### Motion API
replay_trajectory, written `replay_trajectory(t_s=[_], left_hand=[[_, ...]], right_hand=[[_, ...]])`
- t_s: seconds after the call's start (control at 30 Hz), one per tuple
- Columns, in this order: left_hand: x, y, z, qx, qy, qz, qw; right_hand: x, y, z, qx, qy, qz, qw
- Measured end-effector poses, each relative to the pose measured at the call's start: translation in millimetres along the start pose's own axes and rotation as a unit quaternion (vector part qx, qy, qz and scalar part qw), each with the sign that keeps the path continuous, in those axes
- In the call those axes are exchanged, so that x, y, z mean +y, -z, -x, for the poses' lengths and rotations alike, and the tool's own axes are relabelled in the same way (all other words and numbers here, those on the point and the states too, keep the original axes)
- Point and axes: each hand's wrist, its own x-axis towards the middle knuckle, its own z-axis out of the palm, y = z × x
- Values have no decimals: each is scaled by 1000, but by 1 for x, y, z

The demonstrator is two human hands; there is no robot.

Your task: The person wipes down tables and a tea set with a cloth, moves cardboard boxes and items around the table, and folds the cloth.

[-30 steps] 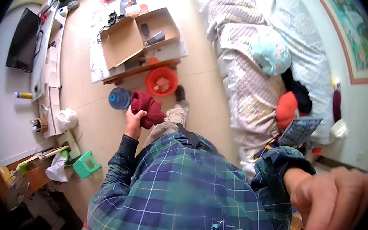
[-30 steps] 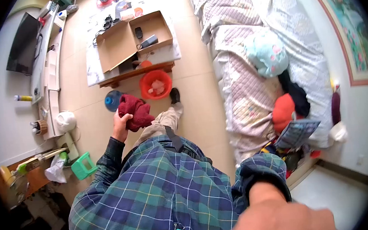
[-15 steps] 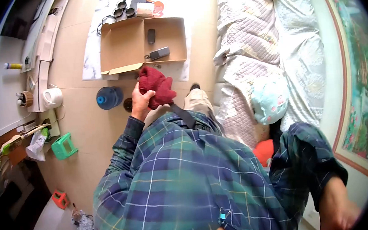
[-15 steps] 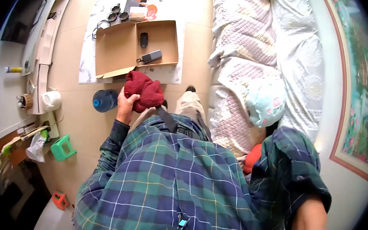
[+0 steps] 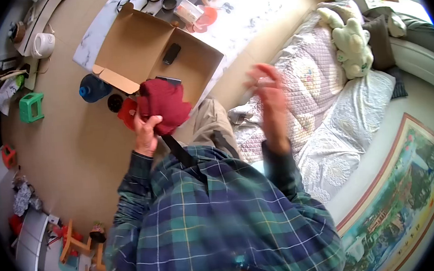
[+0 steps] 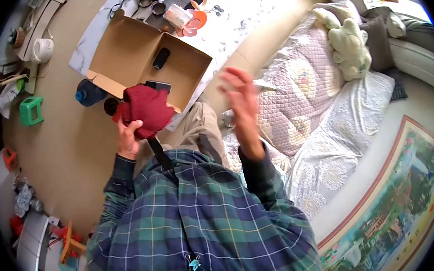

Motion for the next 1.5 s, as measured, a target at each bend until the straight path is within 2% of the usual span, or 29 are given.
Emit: replay_trajectory(t_s=[0.03, 0.1, 0.17, 0.23, 0.27, 0.3, 0.33, 0.37, 0.5, 0.57, 0.6, 0.63, 0.7, 0.73, 0.77, 0.83, 0.9, 1.0, 1.03, 1.1, 1.17, 1.2, 1.23, 1.27, 1.3, 1.33, 1.4, 1.43, 1.5], left_hand=[[-11, -23, -11, 14, 11, -20, 1000], [-51, -79, -47, -20, 45, 19, 999], [-85, -122, -79, -71, 91, 62, 991], [-121, -143, -103, -133, 51, -86, 986], [-135, -142, -112, -132, 8, -248, 960], [-149, -137, -120, -134, -34, -403, 905], [-172, -125, -126, -144, 114, -147, 972], [-192, -100, -133, -103, 176, -90, 975], [-236, 34, -140, 128, 240, -222, 936], [-245, 87, -144, 242, 265, -242, 902], [-244, 107, -150, 259, 258, -251, 896], [-240, 110, -158, 282, 268, -268, 881], [-243, 122, -174, 305, 264, -224, 887], [-246, 128, -182, 310, 247, -217, 892], [-248, 132, -190, 315, 232, -212, 896], [-248, 134, -215, 336, 199, -196, 900], [-289, 184, -219, 312, 90, -240, 915], [-286, 185, -211, 336, 107, -235, 906], [-281, 191, -212, 325, 108, -259, 903], [-274, 201, -209, 316, 94, -270, 905], [-261, 210, -206, 281, 79, -152, 944], [-236, 210, -212, 250, 35, -152, 956], [-214, 215, -216, 220, -8, -151, 964], [-203, 247, -205, 217, -39, 50, 974], [-195, 274, -197, 206, -71, 247, 944], [-174, 271, -207, 217, -67, 248, 942], [-126, 264, -236, 209, -57, 237, 947], [-116, 268, -248, 191, -48, 224, 954], [-110, 282, -271, 244, 11, 148, 958]], right_hand=[[59, 6, -17, -22, -104, -43, 993], [164, 39, -40, -91, -330, -253, 905], [189, 56, -78, -129, -339, -403, 840], [196, 76, -112, -42, -336, -363, 868], [202, 87, -138, -35, -292, -354, 888], [243, 112, -157, 8, -307, -346, 887], [266, 130, -179, 48, -313, -334, 888], [273, 143, -206, 45, -273, -316, 908], [308, 181, -315, 2, -217, -241, 946], [368, 197, -379, -37, -72, 48, 996], [441, 231, -415, 66, -47, 287, 955], [473, 245, -443, 70, 48, 450, 889], [512, 221, -471, 39, 4, 470, 882], [535, 201, -475, 2, 111, 631, 768], [554, 182, -475, -35, 217, 757, 616], [515, 77, -426, 121, 106, 544, 824], [519, 46, -367, -3, 192, 559, 806], [522, 76, -352, -169, 266, 584, 748], [514, 87, -370, -203, 275, 577, 741], [497, 90, -399, -175, 232, 660, 693], [485, 80, -411, -54, 206, 577, 789], [471, 69, -404, -27, 221, 526, 821], [458, 63, -390, -69, 206, 434, 874], [447, 49, -363, -98, 133, 340, 926], [444, 38, -330, -143, 34, 262, 954], [457, 41, -297, -224, 36, 332, 916], [453, 28, -243, -292, -58, 371, 880], [459, 22, -226, -271, -69, 314, 907], [475, 29, -217, -268, -13, 297, 916]])
